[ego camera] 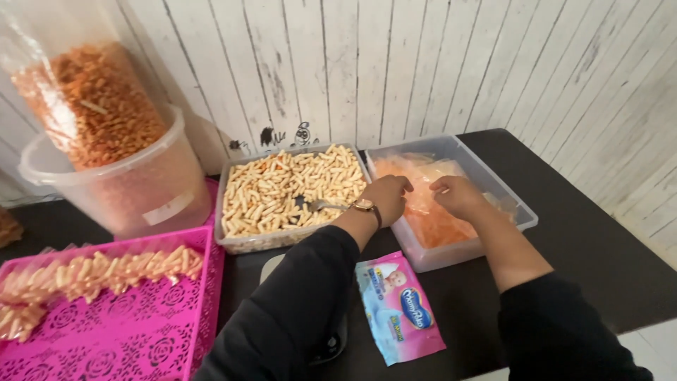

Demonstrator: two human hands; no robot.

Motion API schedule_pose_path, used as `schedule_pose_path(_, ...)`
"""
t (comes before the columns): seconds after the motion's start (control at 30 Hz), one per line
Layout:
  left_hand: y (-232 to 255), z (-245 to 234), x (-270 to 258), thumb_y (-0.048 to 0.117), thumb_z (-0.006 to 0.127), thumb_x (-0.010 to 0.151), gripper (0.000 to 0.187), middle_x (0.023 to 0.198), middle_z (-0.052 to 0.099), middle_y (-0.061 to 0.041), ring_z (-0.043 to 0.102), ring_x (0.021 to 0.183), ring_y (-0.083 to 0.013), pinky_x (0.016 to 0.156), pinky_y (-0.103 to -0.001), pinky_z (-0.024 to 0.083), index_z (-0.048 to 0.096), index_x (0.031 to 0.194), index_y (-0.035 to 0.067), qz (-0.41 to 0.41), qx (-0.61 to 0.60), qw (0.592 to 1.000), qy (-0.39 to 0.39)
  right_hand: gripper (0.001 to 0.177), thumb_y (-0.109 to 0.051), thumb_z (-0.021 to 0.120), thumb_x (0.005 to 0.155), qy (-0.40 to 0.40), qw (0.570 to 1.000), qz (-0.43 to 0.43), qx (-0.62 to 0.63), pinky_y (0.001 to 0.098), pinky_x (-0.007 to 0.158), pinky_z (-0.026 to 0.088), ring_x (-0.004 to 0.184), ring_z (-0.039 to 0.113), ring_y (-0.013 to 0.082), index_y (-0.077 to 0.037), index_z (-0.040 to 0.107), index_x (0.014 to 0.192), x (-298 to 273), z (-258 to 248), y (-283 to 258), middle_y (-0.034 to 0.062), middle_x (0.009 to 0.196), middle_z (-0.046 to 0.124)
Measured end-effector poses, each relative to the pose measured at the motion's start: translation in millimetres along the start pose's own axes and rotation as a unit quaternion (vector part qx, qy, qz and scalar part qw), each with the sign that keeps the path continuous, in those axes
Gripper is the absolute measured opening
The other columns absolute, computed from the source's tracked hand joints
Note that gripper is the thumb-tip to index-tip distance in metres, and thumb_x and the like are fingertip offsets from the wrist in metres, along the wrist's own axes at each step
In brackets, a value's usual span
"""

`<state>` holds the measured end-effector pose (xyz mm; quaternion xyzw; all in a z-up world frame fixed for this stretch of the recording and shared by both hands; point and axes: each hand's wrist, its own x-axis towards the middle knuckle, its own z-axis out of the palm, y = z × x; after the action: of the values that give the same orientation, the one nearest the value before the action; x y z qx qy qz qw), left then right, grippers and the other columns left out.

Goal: Filling small plastic bags with snack sticks, weighing them on a digital scale to ensure consistency, and placing them into a storage tray.

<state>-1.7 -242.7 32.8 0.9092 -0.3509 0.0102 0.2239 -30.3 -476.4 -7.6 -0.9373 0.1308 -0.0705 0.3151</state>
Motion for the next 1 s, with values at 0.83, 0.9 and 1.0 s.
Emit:
schedule_pose_path(0.83, 91.9, -42.8, -9.3, 0.009, 0.031, 0.099, 0.040, 0.123, 0.072, -0.004, 0.065, 0.119, -0.0321, 0.108, -0.051, 0.019, 0.061, 0.125, 0.010, -0.163, 0.060, 0.978, -0.113, 0.065, -0.018, 0.058, 0.090, -0.068, 0.993, -0.026, -0.093, 0.0423, 0.111, 0.045, 0.139, 0.048, 0.0297, -0.019, 0.042, 0.153, -33.2, -1.6, -26.7, 0.0124, 0.150, 0.050)
schedule_pose_path(0.9, 77.5, -26.0, 2.3, 0.013, 0.040, 0.098, 0.033, 0.120, 0.072, -0.008, 0.067, 0.115, -0.0332, 0.105, -0.053, 0.026, 0.065, 0.118, 0.009, -0.135, 0.066, 0.986, -0.079, 0.068, -0.015, 0.054, 0.089, -0.077, 0.990, -0.017, -0.115, 0.0454, 0.113, 0.043, 0.139, 0.047, 0.0336, -0.015, 0.040, 0.155, -35.7, -2.0, -26.9, 0.0155, 0.152, 0.048)
schedule_pose_path(1.0, 62.1, -15.0, 7.8, 0.019, 0.046, 0.098, 0.028, 0.120, 0.071, -0.010, 0.067, 0.113, -0.0332, 0.106, -0.053, 0.028, 0.063, 0.117, 0.009, -0.112, 0.050, 0.991, -0.061, 0.063, -0.015, 0.054, 0.090, -0.080, 0.988, -0.006, -0.128, 0.0454, 0.112, 0.044, 0.137, 0.050, 0.0338, -0.016, 0.043, 0.153, -31.3, -1.1, -21.0, 0.0144, 0.149, 0.052)
